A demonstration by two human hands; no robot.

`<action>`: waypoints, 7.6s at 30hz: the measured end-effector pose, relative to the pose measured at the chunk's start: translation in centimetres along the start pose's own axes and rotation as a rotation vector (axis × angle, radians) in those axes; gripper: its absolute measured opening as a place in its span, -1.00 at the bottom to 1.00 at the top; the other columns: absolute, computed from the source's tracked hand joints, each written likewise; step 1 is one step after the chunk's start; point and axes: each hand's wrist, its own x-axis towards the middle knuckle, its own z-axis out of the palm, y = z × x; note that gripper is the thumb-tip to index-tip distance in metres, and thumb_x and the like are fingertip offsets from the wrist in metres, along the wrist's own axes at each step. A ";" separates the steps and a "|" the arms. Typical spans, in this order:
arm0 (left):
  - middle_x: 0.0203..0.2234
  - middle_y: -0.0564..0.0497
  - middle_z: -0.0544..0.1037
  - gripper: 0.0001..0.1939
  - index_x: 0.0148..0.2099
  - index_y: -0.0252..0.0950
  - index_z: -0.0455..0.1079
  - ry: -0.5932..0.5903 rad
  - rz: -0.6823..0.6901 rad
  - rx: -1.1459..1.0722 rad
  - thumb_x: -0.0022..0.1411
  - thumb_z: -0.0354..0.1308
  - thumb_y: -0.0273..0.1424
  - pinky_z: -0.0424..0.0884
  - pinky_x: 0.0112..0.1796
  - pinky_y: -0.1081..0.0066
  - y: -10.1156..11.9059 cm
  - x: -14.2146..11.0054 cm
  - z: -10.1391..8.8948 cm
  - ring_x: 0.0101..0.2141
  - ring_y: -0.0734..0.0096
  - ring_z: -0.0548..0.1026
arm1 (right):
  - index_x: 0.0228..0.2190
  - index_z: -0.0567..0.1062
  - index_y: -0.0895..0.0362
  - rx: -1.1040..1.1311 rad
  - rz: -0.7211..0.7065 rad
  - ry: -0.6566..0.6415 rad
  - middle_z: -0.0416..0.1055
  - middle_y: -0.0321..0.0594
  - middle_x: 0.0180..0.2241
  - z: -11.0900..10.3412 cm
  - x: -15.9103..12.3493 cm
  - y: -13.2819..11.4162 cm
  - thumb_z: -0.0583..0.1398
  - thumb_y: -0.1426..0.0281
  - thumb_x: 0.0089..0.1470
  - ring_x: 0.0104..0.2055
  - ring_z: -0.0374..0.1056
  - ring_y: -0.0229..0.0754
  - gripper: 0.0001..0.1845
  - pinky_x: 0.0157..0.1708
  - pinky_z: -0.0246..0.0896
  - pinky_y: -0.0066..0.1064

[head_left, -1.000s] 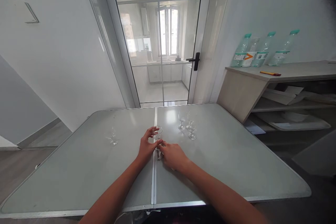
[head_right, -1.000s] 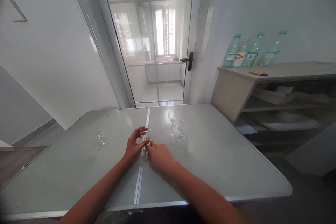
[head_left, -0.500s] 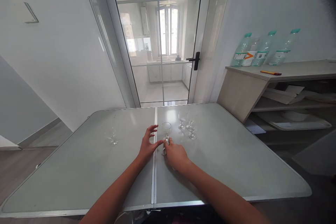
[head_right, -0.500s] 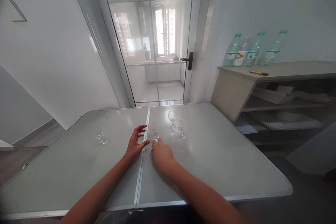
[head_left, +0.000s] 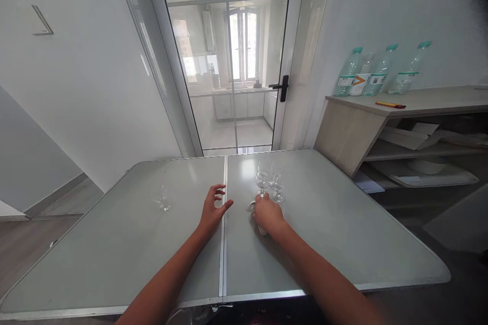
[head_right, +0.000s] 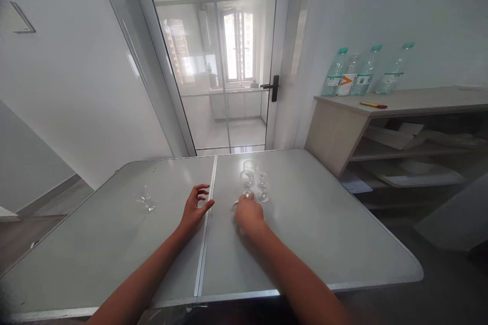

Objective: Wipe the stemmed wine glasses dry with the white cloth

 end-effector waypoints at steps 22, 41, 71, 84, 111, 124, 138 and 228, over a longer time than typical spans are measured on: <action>-0.35 -0.07 0.45 -0.88 -0.21 -0.24 0.38 0.930 0.529 0.534 0.34 0.01 -0.39 0.33 -0.13 0.16 0.5 1.3 -9.5 -0.26 0.18 0.40 | -0.27 0.59 0.14 0.086 -0.159 0.189 0.54 -0.02 -0.23 -0.5 -1.8 -2.0 0.12 0.51 0.25 -0.24 0.51 -0.05 -0.78 -0.21 0.22 -0.28; 0.16 -0.43 0.34 -0.13 0.34 -0.34 0.05 0.793 -0.428 0.952 0.14 0.29 -0.08 0.43 -0.05 -0.17 -1.0 2.2 -13.7 0.12 -0.27 0.42 | -0.41 0.28 0.07 0.666 -0.511 0.123 0.35 -0.27 -0.34 0.1 -1.5 -2.1 0.18 0.26 0.19 -0.19 0.27 -0.12 -0.79 -0.23 0.09 -0.35; -0.03 -0.19 0.56 -0.32 0.42 -0.24 0.05 -0.113 0.498 0.612 0.37 0.20 -0.26 0.47 -0.09 0.15 -1.1 0.0 -0.8 -0.09 0.10 0.55 | -0.18 0.58 0.04 1.015 -0.583 0.705 0.60 -0.20 -0.23 0.8 -0.8 -2.1 0.22 0.46 0.10 -0.17 0.49 -0.04 -0.77 -0.06 0.36 -0.21; 0.12 -0.20 0.53 -0.52 0.25 -0.25 0.22 -0.117 0.661 0.585 0.31 0.07 -0.58 0.38 0.08 0.10 -1.3 0.4 -2.5 0.11 0.15 0.49 | 0.46 -0.13 0.09 0.329 -1.023 0.347 0.50 -0.05 0.12 -1.0 -1.5 -0.8 0.07 0.67 -0.04 0.14 0.41 0.04 0.08 0.44 -0.38 0.22; 0.11 -0.16 0.57 -0.25 0.43 -0.14 0.08 -0.307 0.545 0.471 0.25 0.19 -0.40 0.60 -0.18 0.28 0.2 -1.0 -2.5 -0.14 0.20 0.66 | 0.43 0.00 0.04 0.529 -1.063 0.254 0.57 -0.13 -0.11 -1.9 -2.0 -1.0 0.08 0.33 0.37 -0.04 0.46 -0.01 -0.30 0.35 -0.19 0.18; 0.17 -0.24 0.52 -0.32 0.43 -0.18 0.10 -0.249 0.709 0.756 0.34 0.20 -0.35 0.58 -0.20 0.23 -0.3 -0.1 -2.5 -0.05 0.09 0.63 | 0.40 0.08 -0.13 1.467 -0.643 -0.123 0.41 -0.12 0.13 0.0 -0.9 -2.4 -0.07 -0.13 0.36 0.15 0.37 0.02 -0.28 0.15 0.27 -0.01; 0.12 -0.23 0.56 -0.38 0.41 -0.18 0.12 -0.161 0.806 0.772 0.39 0.17 -0.37 0.56 -0.19 0.27 -0.5 0.0 -2.8 -0.03 0.12 0.63 | 0.33 0.17 -0.08 1.331 -0.670 0.001 0.44 -0.12 0.07 -1.1 -2.1 -2.3 -0.01 0.03 0.39 0.05 0.39 -0.01 -0.42 0.17 0.22 -0.04; -0.16 -0.12 0.38 -0.41 0.16 -0.24 0.42 -0.284 0.072 -0.103 0.33 0.11 0.09 0.44 -0.23 0.33 -1.0 -0.1 -2.4 -0.20 0.26 0.39 | -0.24 0.30 -0.03 2.024 -0.122 -0.162 0.47 -0.17 -0.17 1.4 -2.1 -4.2 0.07 0.13 0.37 -0.21 0.41 -0.02 -0.80 -0.26 0.34 -0.18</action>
